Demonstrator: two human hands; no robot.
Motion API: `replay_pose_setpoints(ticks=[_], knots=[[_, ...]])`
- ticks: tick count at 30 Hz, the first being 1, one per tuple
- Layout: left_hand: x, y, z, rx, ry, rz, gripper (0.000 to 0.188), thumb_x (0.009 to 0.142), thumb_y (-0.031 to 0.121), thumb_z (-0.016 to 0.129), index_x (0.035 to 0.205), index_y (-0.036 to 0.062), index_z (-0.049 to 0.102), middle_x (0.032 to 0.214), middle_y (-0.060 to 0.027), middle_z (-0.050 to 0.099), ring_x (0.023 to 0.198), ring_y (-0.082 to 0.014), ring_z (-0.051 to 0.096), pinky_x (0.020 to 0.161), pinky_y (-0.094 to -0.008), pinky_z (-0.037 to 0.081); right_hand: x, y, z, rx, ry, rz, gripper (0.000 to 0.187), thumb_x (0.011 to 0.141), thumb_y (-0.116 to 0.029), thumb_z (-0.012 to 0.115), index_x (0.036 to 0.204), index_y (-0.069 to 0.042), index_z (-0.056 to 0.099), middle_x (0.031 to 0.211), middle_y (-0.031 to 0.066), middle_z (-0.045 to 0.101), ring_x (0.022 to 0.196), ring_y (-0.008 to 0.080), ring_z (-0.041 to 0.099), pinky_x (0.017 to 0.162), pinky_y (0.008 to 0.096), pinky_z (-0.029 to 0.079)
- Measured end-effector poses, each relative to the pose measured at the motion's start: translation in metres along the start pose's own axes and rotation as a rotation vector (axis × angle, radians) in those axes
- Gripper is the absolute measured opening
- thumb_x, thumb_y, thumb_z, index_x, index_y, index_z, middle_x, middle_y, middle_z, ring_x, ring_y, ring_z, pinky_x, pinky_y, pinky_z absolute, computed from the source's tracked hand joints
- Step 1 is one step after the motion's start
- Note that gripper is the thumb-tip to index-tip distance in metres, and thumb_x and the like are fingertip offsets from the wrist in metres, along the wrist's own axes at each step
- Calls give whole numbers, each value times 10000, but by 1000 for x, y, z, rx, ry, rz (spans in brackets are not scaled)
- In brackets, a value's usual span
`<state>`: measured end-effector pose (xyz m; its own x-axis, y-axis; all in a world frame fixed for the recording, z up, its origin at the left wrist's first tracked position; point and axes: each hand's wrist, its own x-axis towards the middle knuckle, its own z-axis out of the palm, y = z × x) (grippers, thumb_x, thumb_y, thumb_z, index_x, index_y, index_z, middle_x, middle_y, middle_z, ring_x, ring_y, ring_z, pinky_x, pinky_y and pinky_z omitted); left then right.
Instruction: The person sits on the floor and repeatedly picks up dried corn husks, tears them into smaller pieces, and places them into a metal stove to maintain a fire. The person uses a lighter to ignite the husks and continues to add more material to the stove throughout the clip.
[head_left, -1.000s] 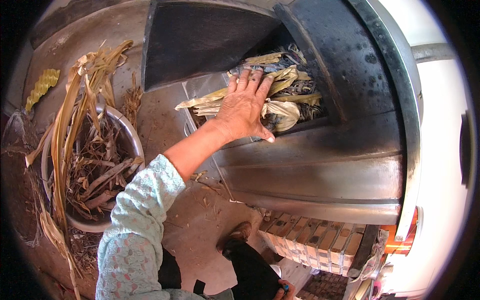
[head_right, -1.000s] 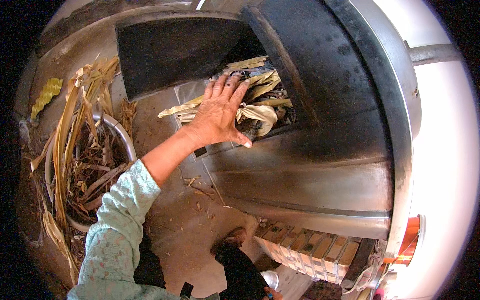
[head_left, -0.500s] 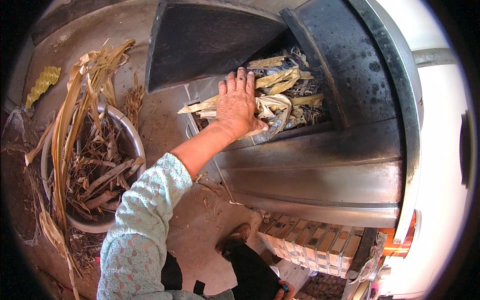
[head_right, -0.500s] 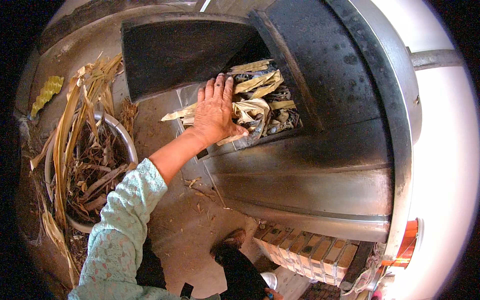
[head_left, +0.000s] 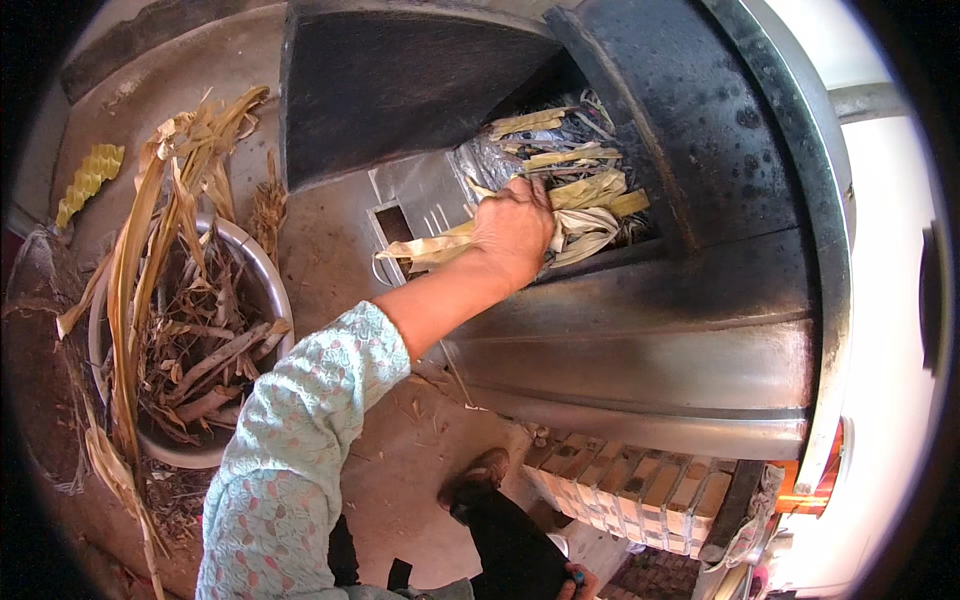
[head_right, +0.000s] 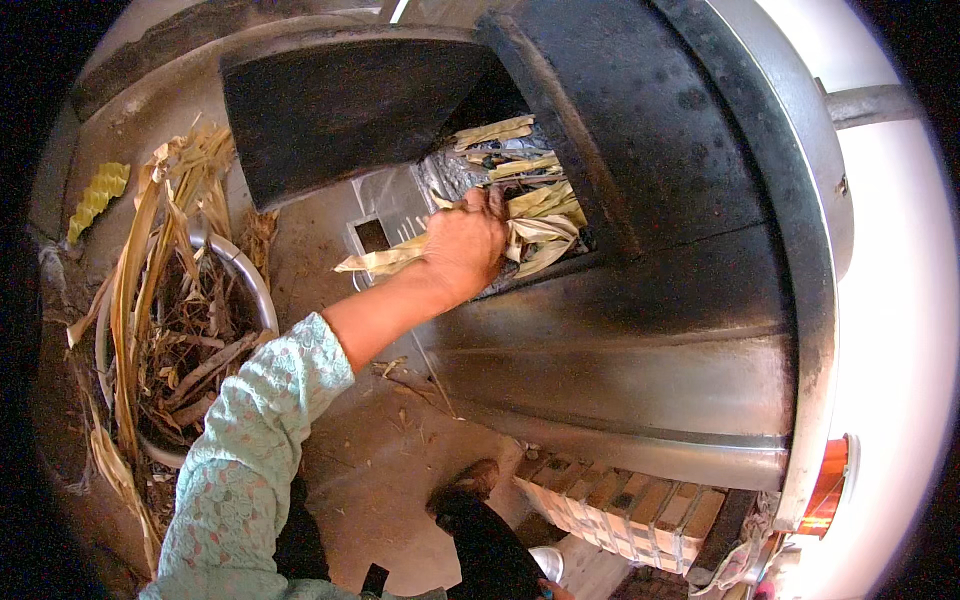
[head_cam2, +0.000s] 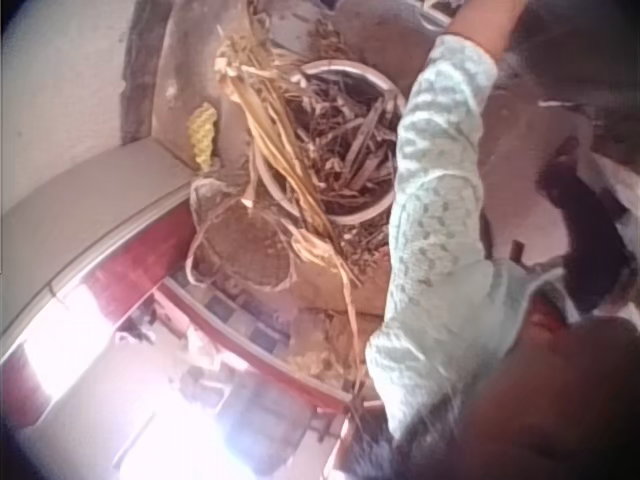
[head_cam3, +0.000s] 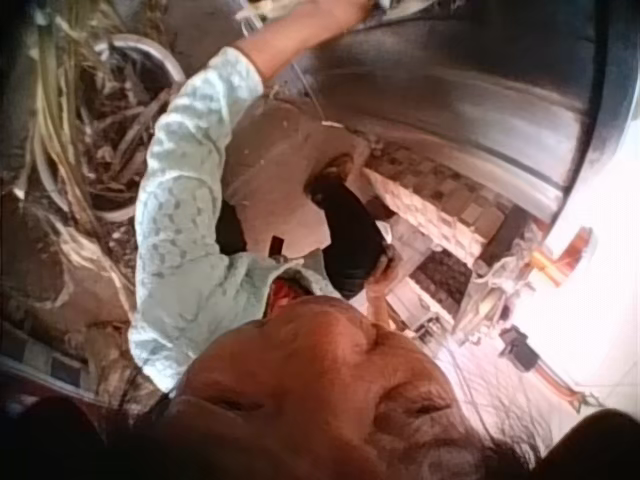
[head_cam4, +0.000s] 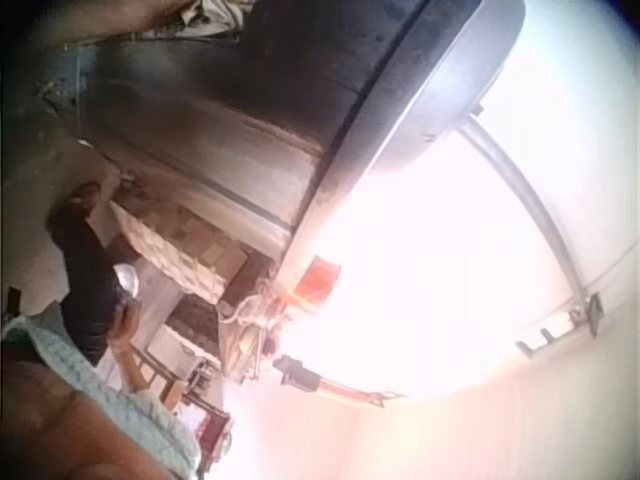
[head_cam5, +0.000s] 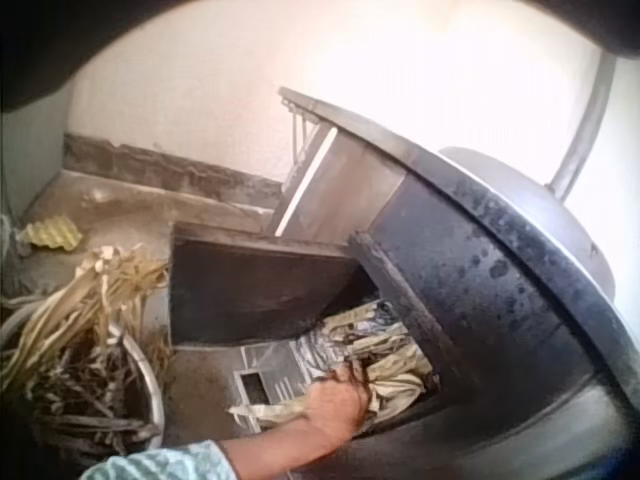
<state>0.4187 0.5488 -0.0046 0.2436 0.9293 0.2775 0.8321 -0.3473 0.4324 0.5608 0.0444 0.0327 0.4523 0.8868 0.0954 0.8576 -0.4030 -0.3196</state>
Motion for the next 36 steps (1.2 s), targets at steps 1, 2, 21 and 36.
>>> replay_pose_setpoints(ticks=[1, 2, 21, 36], knots=[[3, 3, -5, 20, -10, 0, 398, 726, 138, 613, 1066, -60, 556, 927, -169, 585, 813, -280, 616, 659, -351, 511, -1, 0, 0, 33, -3, 32, 263, 929, -167, 435, 1083, 29, 518, 971, 181, 582, 868, 294, 572, 782, 361, 458], [8, 0, -11, 26, -179, 104, 242, 746, 117, 594, 955, 3, 639, 912, -147, 634, 815, -281, 643, 655, -350, 519, -2, 1, -1, 66, -6, 65, 263, 929, -171, 439, 1079, 29, 520, 973, 179, 583, 871, 292, 571, 782, 362, 458], [56, 30, 13, -327, -337, 258, 267, 797, 149, 487, 958, 13, 652, 899, -167, 665, 977, -359, 601, 964, -421, 371, -3, 12, 1, 100, 14, 111, 275, 921, -183, 458, 1080, 38, 499, 970, 179, 541, 861, 279, 522, 799, 365, 431], [71, 25, 28, 68, -73, 277, 302, 860, 175, 441, 1071, 63, 625, 1150, -108, 570, 1126, -279, 439, 910, -406, 340, 7, -6, -9, 1, -36, 128, 327, 926, -195, 429, 1130, 50, 504, 1037, 209, 540, 920, 342, 537, 831, 396, 438]])
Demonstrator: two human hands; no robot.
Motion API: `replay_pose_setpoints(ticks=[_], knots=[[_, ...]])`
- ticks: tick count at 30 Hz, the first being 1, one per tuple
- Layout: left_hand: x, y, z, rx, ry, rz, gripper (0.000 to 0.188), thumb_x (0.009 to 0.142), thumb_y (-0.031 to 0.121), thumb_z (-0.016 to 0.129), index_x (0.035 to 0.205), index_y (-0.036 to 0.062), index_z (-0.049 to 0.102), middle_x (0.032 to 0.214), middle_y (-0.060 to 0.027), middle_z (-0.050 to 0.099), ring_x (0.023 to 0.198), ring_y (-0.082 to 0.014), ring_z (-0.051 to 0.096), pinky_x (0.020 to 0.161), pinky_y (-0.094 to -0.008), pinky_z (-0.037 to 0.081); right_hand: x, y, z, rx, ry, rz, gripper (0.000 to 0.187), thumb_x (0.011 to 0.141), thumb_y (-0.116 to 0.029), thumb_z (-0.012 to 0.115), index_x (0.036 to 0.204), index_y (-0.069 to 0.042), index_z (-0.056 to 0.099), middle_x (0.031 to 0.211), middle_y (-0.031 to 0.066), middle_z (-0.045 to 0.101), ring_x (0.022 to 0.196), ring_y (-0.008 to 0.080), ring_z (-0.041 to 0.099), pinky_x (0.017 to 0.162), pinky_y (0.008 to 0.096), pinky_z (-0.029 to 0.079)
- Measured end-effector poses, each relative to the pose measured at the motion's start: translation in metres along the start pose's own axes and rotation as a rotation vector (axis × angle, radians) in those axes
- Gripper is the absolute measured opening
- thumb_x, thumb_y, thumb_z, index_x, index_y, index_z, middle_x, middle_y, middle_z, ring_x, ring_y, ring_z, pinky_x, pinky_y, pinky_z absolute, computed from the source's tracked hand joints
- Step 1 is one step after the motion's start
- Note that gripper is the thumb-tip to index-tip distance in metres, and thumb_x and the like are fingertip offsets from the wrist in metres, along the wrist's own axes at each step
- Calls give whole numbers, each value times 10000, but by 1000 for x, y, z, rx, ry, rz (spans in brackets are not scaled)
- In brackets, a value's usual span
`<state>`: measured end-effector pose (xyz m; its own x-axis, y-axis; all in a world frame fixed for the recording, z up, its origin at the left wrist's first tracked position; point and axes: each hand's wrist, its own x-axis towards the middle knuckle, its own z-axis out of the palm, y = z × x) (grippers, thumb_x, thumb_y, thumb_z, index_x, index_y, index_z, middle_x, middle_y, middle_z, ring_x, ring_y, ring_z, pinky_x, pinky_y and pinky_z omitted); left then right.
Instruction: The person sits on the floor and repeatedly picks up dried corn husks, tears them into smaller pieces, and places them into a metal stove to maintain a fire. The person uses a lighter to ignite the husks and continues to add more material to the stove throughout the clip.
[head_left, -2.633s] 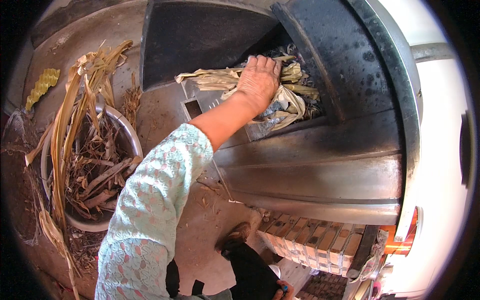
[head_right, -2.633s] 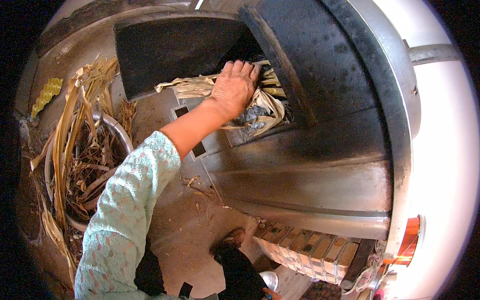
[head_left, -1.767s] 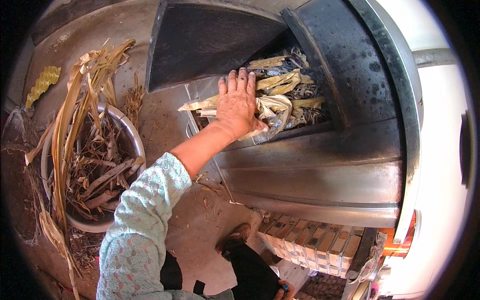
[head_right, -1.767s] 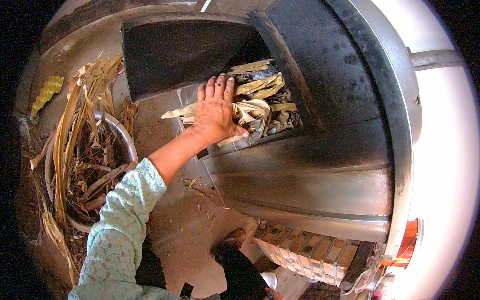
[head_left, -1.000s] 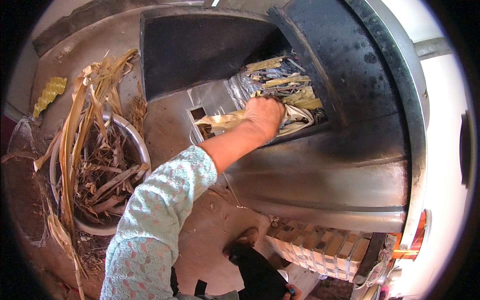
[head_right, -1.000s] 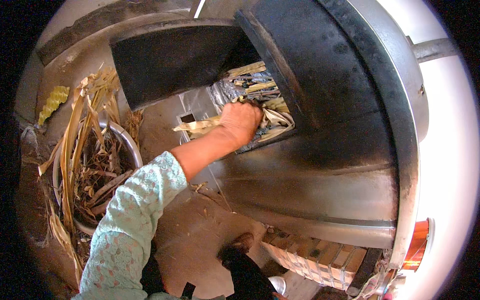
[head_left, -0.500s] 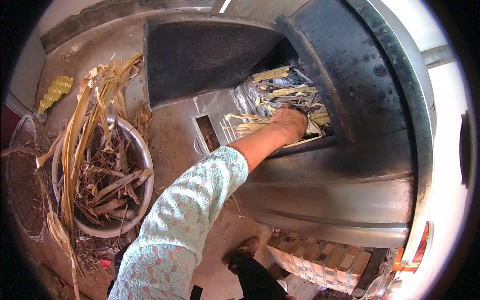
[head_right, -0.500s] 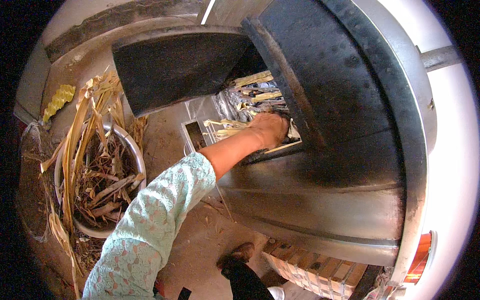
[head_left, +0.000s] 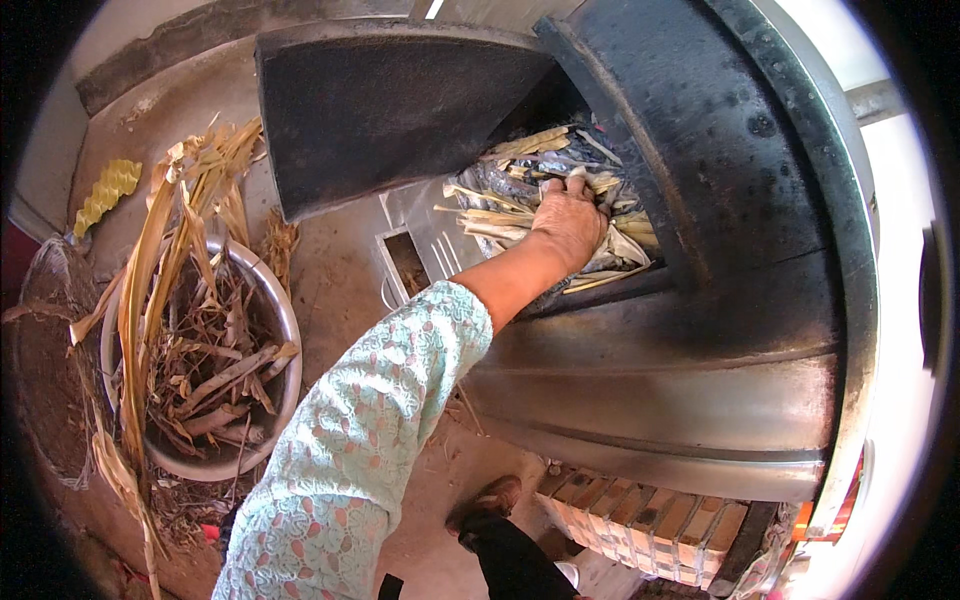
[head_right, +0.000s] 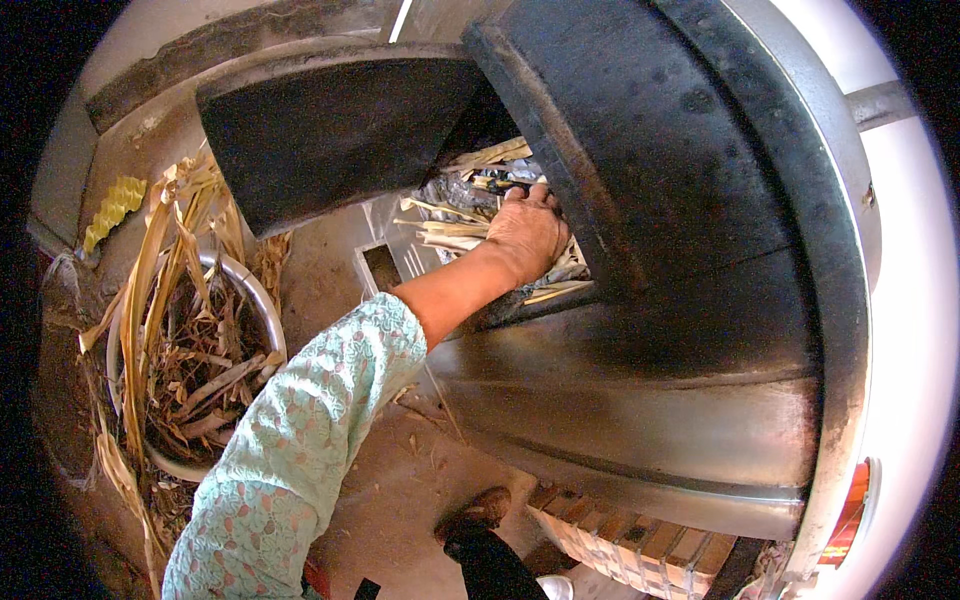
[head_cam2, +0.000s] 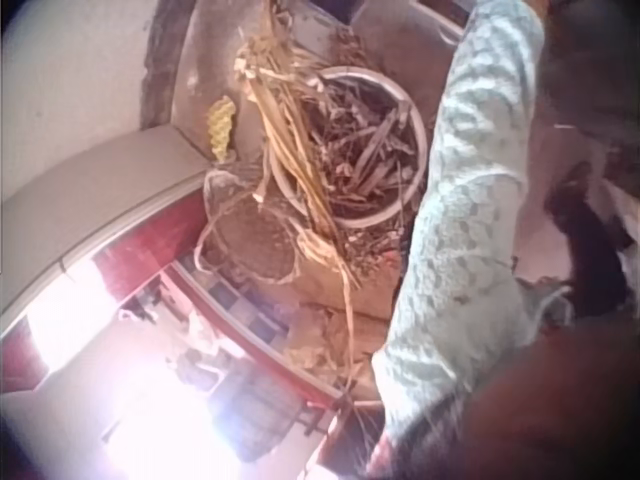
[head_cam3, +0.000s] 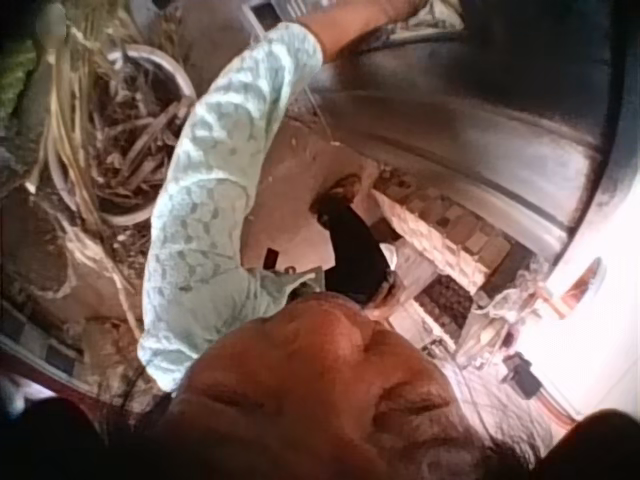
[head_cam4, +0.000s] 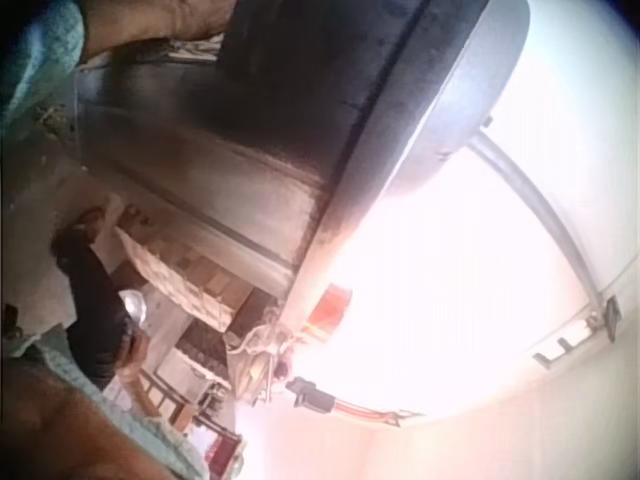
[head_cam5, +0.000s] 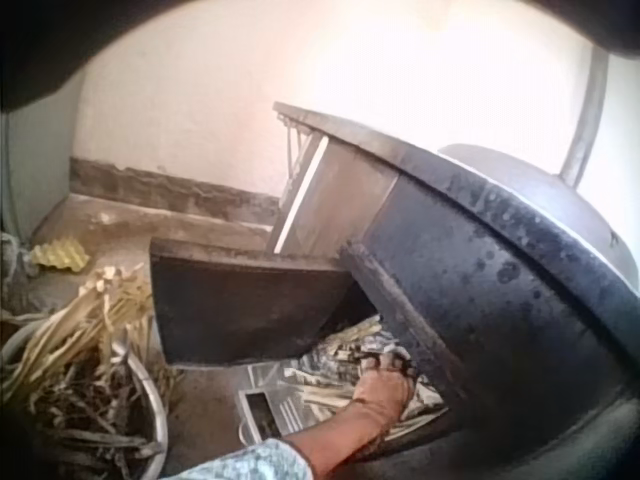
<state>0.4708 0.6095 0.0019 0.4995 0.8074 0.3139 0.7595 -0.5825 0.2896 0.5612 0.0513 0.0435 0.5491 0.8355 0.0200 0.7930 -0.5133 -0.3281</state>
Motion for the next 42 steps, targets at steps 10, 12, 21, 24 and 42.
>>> replay_pose_setpoints(ticks=[10, 12, 21, 24, 42], knots=[[3, 8, -1, -69, -114, -31, 302, 863, 160, 465, 1112, 52, 595, 1149, -123, 597, 1122, -294, 457, 888, -404, 348, -4, 2, 7, 91, 67, 56, 266, 928, -155, 433, 1088, 39, 518, 989, 161, 548, 898, 269, 537, 806, 350, 446], [6, 9, -3, -106, -159, -11, 282, 842, 153, 499, 1079, 59, 619, 1121, -114, 616, 1125, -293, 489, 902, -390, 381, 2, -11, 4, 132, 49, 61, 260, 926, -148, 432, 1080, 42, 518, 983, 169, 548, 895, 273, 537, 804, 350, 446], [23, 24, 18, -640, -67, 51, 271, 743, 129, 589, 983, 18, 647, 1021, -178, 633, 1014, -309, 592, 828, -366, 478, -1, 15, 5, -16, 34, -77, 290, 921, -148, 439, 1120, 53, 501, 1012, 209, 538, 898, 316, 535, 812, 382, 444], [34, 36, 45, -796, -29, 29, 279, 742, 155, 592, 978, 14, 638, 1030, -196, 621, 1024, -326, 576, 847, -385, 463, 1, -16, 5, 9, 76, -13, 299, 923, -166, 449, 1131, 41, 508, 1010, 203, 547, 903, 319, 536, 823, 389, 438], [-27, -38, -32, -369, -194, 5, 244, 713, 207, 632, 822, -10, 638, 836, -192, 647, 836, -333, 629, 719, -412, 505, 13, -29, 2, -58, 63, -150, 269, 924, -172, 454, 1073, 35, 540, 965, 215, 559, 847, 369, 548, 758, 407, 451]])
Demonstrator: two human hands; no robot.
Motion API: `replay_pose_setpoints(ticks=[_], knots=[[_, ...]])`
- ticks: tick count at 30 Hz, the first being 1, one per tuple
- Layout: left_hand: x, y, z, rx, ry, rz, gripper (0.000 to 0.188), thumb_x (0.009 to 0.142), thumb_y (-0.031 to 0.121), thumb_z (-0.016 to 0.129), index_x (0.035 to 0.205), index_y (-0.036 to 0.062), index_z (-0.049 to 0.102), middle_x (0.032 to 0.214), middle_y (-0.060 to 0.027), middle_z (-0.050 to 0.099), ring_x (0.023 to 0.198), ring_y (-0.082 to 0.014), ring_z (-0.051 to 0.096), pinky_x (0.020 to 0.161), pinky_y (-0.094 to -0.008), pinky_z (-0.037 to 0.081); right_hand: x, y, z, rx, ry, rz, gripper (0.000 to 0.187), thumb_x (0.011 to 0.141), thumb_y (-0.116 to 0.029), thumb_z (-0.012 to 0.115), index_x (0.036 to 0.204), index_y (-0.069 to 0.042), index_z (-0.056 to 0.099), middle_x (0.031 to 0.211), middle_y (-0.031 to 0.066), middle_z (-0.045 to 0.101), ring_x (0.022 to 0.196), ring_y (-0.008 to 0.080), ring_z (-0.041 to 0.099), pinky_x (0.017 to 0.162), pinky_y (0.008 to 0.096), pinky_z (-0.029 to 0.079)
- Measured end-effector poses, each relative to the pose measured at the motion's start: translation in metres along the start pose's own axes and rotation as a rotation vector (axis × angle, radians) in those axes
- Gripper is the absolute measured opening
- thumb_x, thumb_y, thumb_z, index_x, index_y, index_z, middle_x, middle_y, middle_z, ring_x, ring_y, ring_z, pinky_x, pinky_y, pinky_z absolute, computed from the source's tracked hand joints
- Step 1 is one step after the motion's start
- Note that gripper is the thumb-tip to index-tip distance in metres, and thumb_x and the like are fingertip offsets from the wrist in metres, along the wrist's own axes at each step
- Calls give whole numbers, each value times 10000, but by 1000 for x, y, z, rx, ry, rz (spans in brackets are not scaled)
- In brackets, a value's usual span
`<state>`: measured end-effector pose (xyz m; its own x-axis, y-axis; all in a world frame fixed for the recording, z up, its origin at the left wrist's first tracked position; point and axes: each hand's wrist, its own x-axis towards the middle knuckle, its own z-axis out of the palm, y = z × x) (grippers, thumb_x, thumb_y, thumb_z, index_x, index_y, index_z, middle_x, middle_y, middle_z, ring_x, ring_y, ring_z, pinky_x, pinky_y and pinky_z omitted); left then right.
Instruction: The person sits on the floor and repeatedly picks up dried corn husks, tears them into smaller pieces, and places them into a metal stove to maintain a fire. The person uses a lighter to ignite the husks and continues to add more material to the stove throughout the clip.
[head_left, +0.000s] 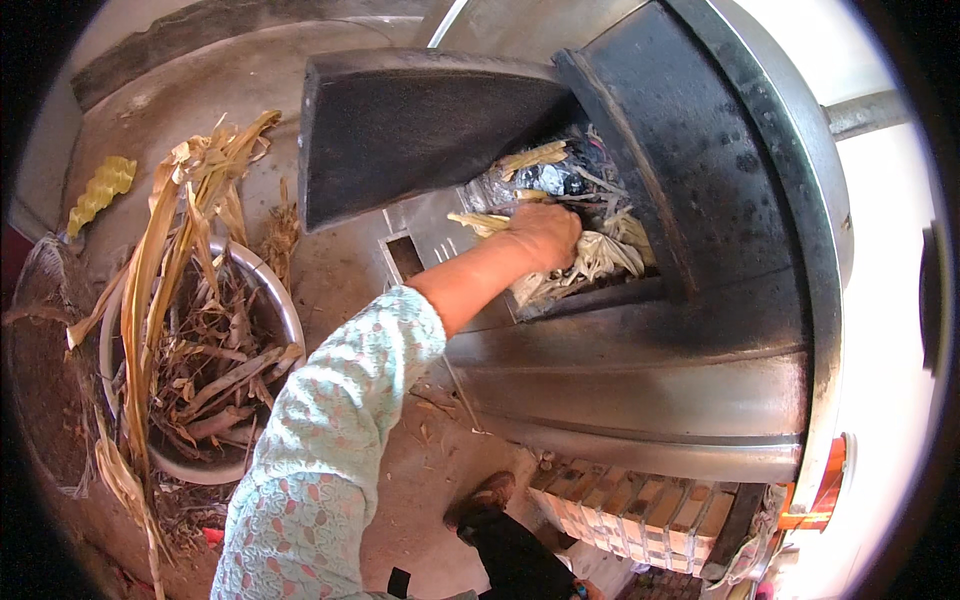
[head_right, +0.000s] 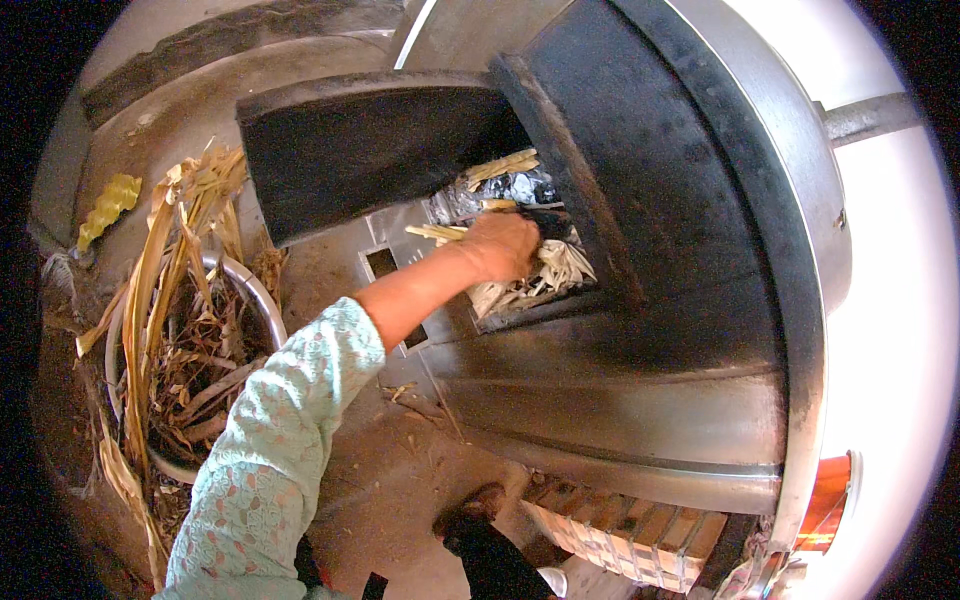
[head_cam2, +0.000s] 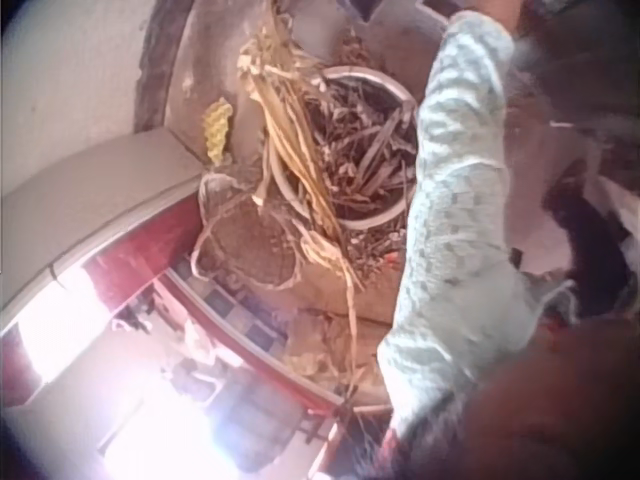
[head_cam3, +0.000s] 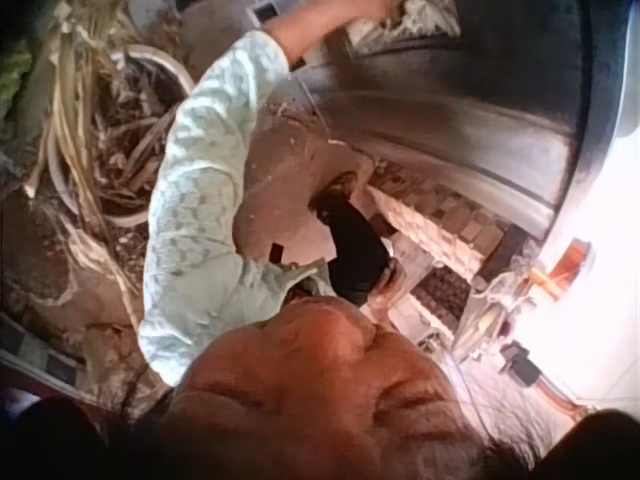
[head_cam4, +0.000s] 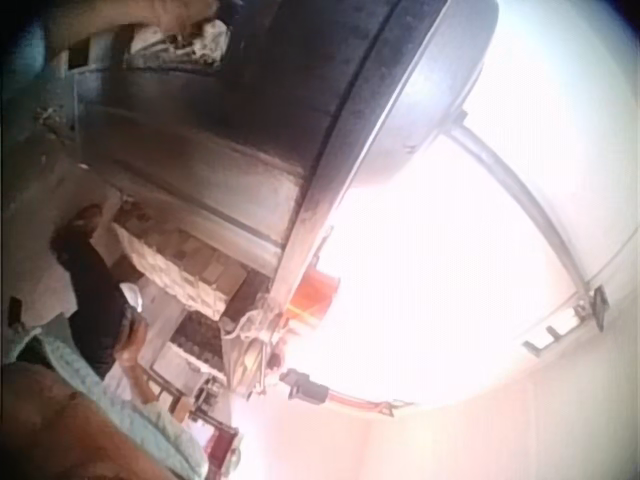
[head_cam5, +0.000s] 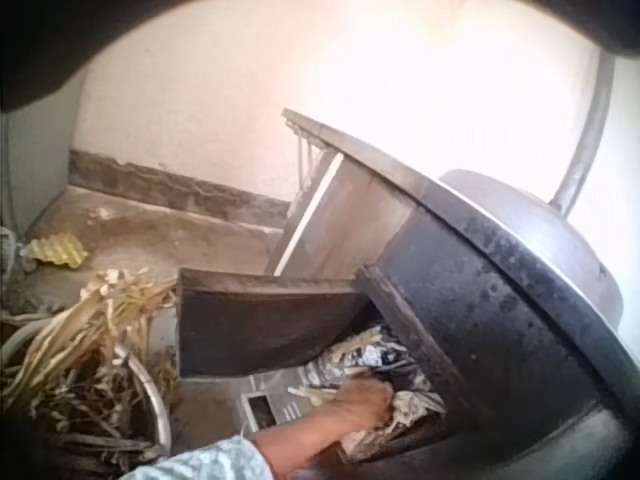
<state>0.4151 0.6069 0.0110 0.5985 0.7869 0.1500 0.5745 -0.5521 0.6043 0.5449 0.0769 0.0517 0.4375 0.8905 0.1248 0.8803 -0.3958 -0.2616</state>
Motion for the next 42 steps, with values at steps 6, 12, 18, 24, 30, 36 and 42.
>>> replay_pose_setpoints(ticks=[6, 12, 18, 24, 30, 36, 42], knots=[[2, 0, -34, 179, 101, -67, 205, 811, 133, 513, 919, 83, 680, 949, -120, 668, 893, -272, 646, 731, -381, 503, -1, -2, -3, -24, -14, 32, 280, 924, -184, 454, 1076, 37, 537, 957, 210, 563, 844, 364, 552, 745, 408, 454], [23, -13, -25, 303, 344, -1, 214, 819, 154, 471, 803, 54, 659, 830, -126, 669, 774, -266, 662, 626, -383, 505, -5, 20, 5, -19, 1, 4, 285, 917, -193, 459, 1075, 32, 536, 948, 198, 565, 830, 341, 552, 741, 396, 453], [47, -20, 11, 653, 474, 89, 240, 843, 144, 462, 1056, 94, 558, 864, -90, 607, 795, -223, 614, 708, -357, 437, -7, 22, 5, -9, -26, 41, 278, 914, -195, 457, 1064, 25, 538, 958, 197, 557, 836, 330, 539, 751, 393, 443], [59, -10, 13, 645, 373, 92, 604, 796, 288, 577, 1350, 136, 389, 1056, -58, 508, 1038, -201, 456, 880, -350, 298, 0, 6, 6, 74, -5, 120, 279, 910, -183, 455, 1077, 26, 532, 957, 200, 556, 871, 337, 525, 808, 405, 417], [58, -12, 8, 415, 58, 150, 836, 702, 328, 680, 1406, 121, 280, 1222, -94, 452, 1171, -251, 384, 985, -400, 253, -2, 1, 6, 73, 18, 186, 283, 915, -180, 453, 1099, 22, 527, 958, 200, 559, 883, 323, 530, 816, 387, 423], [26, -19, -3, 245, 255, 236, 879, 696, 220, 682, 1391, -28, 204, 1409, -189, 289, 1360, -328, 158, 1119, -421, 119, 3, -3, -2, 63, -83, 102, 269, 929, -157, 449, 1127, 13, 517, 994, 179, 533, 908, 310, 528, 812, 388, 428], [-88, -24, 18, 56, 452, 396, 628, 634, 13, 646, 1232, -7, 455, 1310, -203, 413, 1275, -351, 328, 1070, -444, 272, -10, 23, 7, 41, -2, 33, 243, 927, -136, 454, 1103, 17, 523, 990, 180, 532, 898, 314, 527, 795, 384, 427]])
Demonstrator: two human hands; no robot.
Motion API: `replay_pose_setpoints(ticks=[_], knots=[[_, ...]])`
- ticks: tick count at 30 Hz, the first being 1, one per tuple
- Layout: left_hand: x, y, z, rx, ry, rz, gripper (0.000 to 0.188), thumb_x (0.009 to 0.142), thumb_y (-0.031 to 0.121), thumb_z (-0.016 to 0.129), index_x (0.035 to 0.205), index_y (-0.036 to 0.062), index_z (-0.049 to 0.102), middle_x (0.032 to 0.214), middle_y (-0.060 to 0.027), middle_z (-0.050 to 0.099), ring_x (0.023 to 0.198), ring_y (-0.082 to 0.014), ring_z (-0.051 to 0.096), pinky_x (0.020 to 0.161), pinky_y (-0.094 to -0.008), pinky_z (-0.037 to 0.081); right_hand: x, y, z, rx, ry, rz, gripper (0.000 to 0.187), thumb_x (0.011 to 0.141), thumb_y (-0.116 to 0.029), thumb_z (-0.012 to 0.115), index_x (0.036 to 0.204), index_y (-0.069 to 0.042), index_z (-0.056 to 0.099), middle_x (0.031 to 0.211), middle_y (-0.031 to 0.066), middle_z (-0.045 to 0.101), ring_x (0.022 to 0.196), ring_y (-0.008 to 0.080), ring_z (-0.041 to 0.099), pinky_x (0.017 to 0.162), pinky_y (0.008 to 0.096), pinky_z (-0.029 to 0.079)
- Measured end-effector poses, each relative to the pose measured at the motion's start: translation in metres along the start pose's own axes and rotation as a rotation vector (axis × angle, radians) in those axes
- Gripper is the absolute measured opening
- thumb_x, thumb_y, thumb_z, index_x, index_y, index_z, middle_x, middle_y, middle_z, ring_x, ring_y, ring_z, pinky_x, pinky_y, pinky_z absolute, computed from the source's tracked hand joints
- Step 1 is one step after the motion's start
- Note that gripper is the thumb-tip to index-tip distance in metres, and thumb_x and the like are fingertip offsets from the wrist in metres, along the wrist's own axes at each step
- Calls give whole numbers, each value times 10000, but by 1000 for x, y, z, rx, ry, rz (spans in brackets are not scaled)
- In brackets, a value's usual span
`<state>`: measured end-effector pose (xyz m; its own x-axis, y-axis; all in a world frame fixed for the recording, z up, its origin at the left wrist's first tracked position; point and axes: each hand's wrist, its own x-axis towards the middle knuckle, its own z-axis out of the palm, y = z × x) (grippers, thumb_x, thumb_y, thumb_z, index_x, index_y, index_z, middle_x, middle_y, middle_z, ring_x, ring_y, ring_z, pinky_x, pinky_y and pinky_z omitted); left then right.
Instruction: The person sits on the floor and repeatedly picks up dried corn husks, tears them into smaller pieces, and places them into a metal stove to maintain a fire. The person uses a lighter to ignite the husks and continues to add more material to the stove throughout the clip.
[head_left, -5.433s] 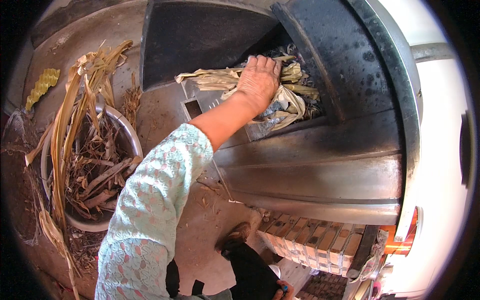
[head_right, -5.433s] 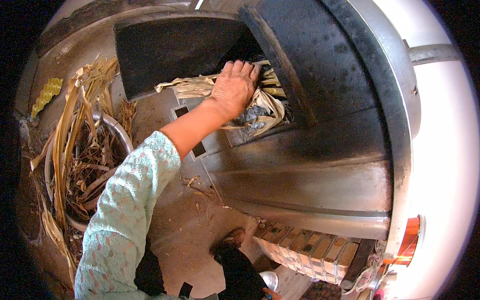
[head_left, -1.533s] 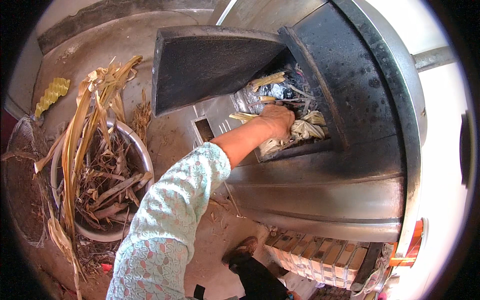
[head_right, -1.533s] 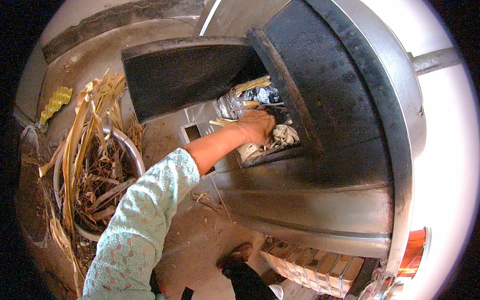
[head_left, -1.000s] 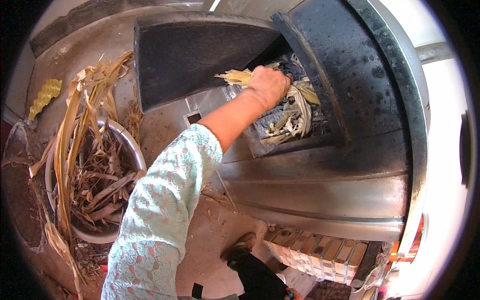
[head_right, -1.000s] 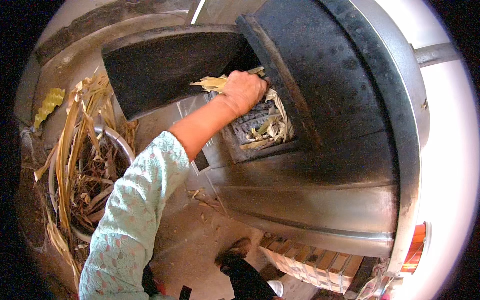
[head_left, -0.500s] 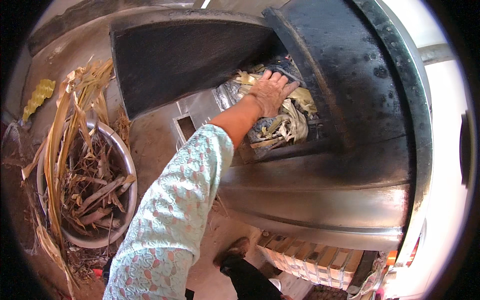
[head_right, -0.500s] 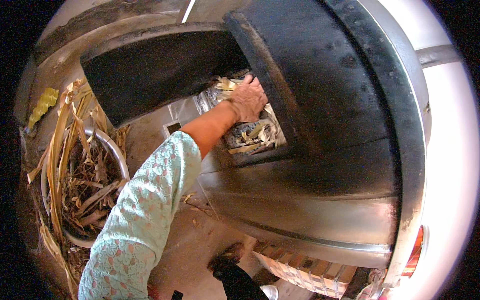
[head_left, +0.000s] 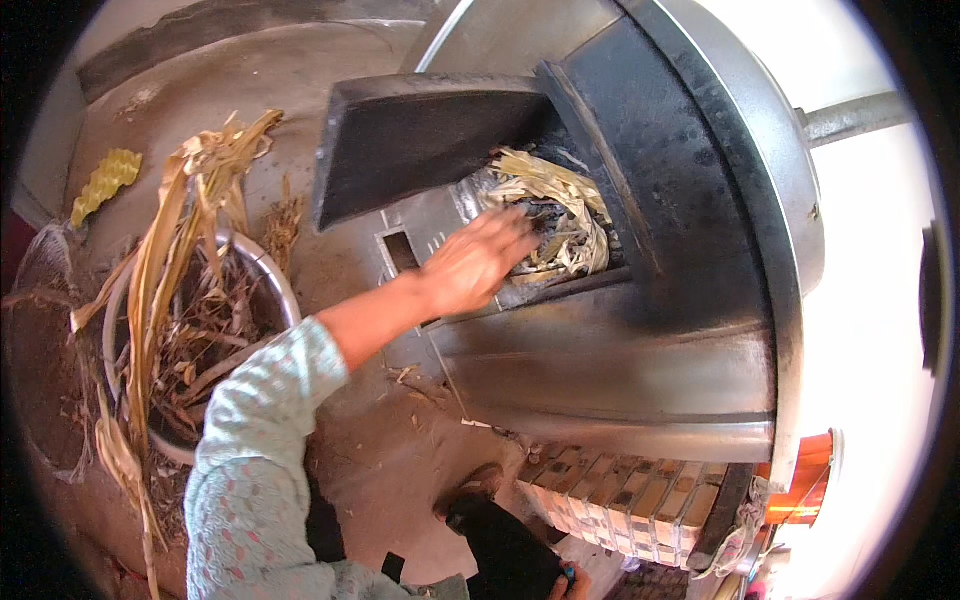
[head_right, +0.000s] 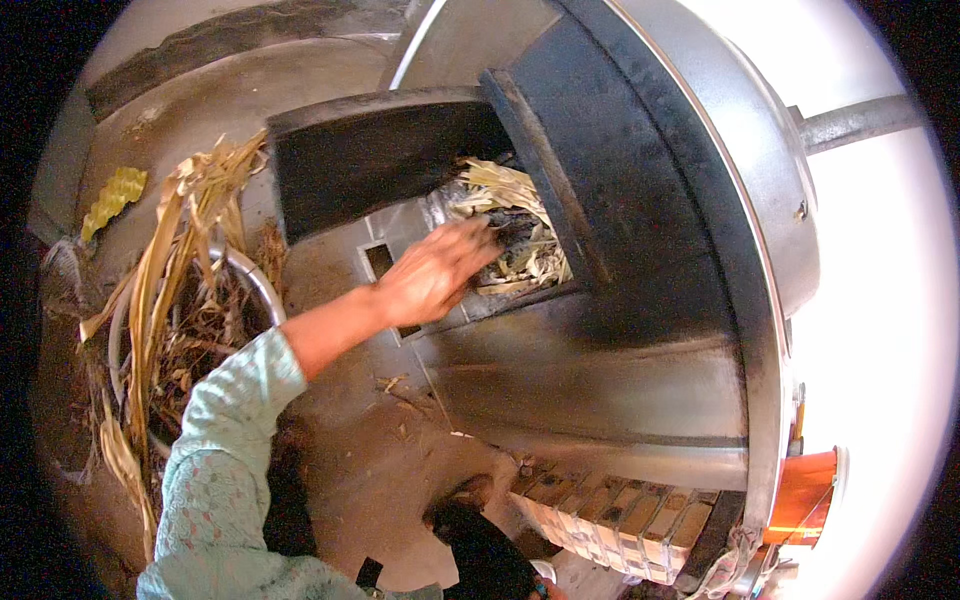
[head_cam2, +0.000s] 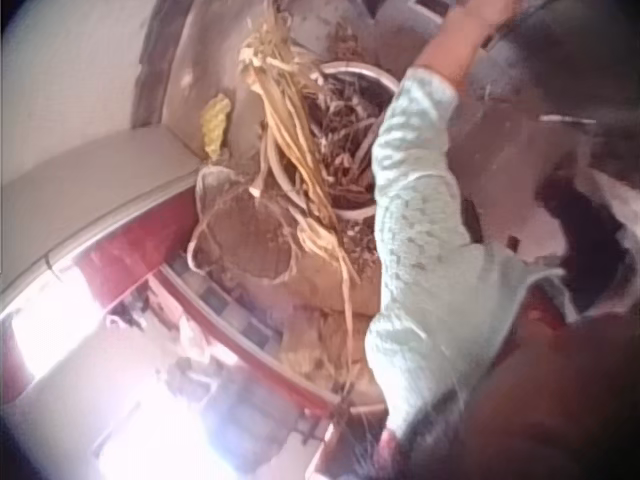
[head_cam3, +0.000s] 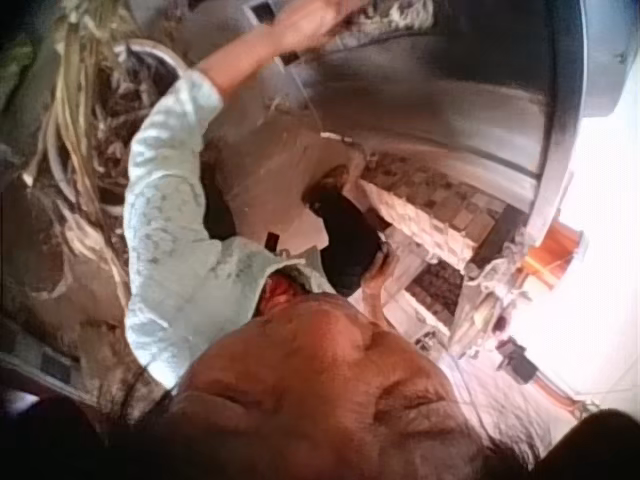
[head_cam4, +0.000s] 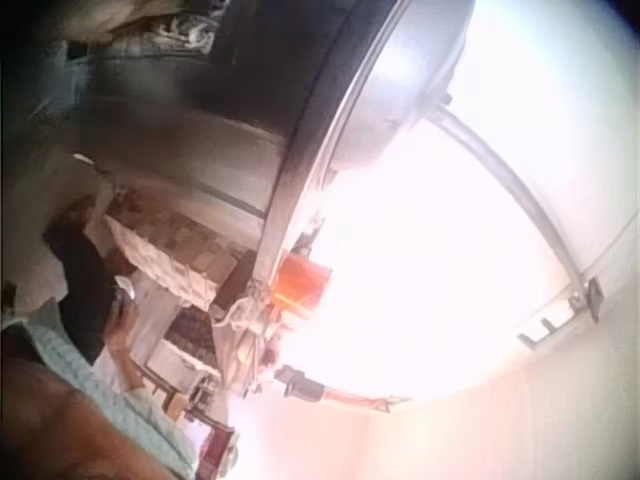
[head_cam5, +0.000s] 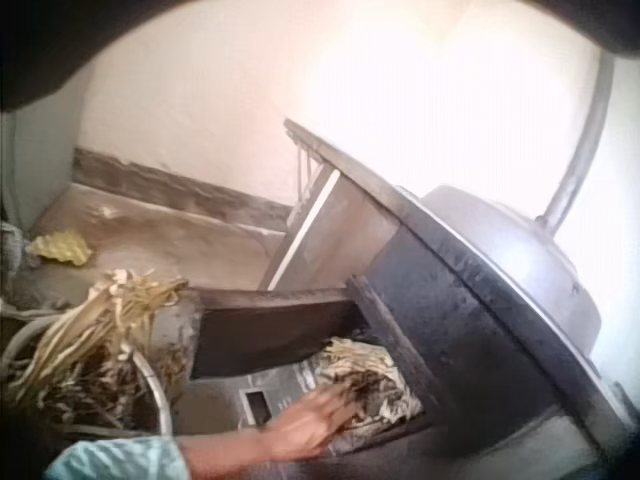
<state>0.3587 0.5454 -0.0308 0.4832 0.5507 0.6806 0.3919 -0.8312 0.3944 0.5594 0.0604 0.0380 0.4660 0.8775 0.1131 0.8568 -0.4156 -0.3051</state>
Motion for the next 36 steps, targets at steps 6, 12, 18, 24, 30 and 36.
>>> replay_pose_setpoints(ticks=[6, 12, 18, 24, 30, 36], knots=[[-170, 46, -83, -1, -140, -225, 452, 654, 26, 630, 1102, 62, 584, 1200, -150, 520, 1193, -332, 436, 1019, -495, 320, -6, 8, 7, 42, 39, -55, 227, 921, -157, 438, 1047, 6, 533, 1010, 167, 542, 943, 316, 512, 852, 395, 396], [-317, 92, -160, 19, -62, -684, 265, 677, 8, 609, 938, 46, 635, 988, -141, 617, 939, -329, 578, 838, -402, 461, -1, 1, 11, 152, 56, -40, 270, 942, -202, 424, 1062, 22, 516, 989, 152, 559, 904, 298, 502, 862, 388, 365], [-411, 128, -209, -25, 59, -1065, 313, 713, 24, 576, 1022, 53, 615, 1010, -181, 608, 942, -357, 584, 805, -405, 481, -8, 11, 19, 211, 101, -63, 304, 952, -225, 433, 1114, 27, 478, 992, 115, 570, 914, 205, 516, 862, 311, 395], [-461, 166, -226, -38, 68, -1243, 273, 764, 78, 540, 1024, 49, 615, 1014, -165, 610, 920, -340, 596, 799, -392, 480, -8, -2, 17, 196, 21, -110, 382, 974, -265, 402, 1181, 54, 442, 1060, 186, 552, 969, 272, 530, 880, 364, 404], [-491, 185, -232, -131, 128, -1322, 281, 771, 99, 539, 1037, 56, 616, 1002, -159, 615, 853, -323, 614, 740, -390, 489, -6, -22, 14, 193, 61, -138, 369, 976, -271, 392, 1158, 43, 461, 1052, 182, 556, 962, 270, 543, 870, 357, 414], [-488, 191, -245, -67, 190, -1325, 277, 766, 82, 564, 1035, 36, 611, 1017, -171, 613, 843, -325, 616, 719, -379, 490, 5, -13, 19, 98, 81, -168, 340, 970, -238, 415, 1153, 45, 461, 1067, 183, 557, 955, 269, 529, 879, 354, 408]])
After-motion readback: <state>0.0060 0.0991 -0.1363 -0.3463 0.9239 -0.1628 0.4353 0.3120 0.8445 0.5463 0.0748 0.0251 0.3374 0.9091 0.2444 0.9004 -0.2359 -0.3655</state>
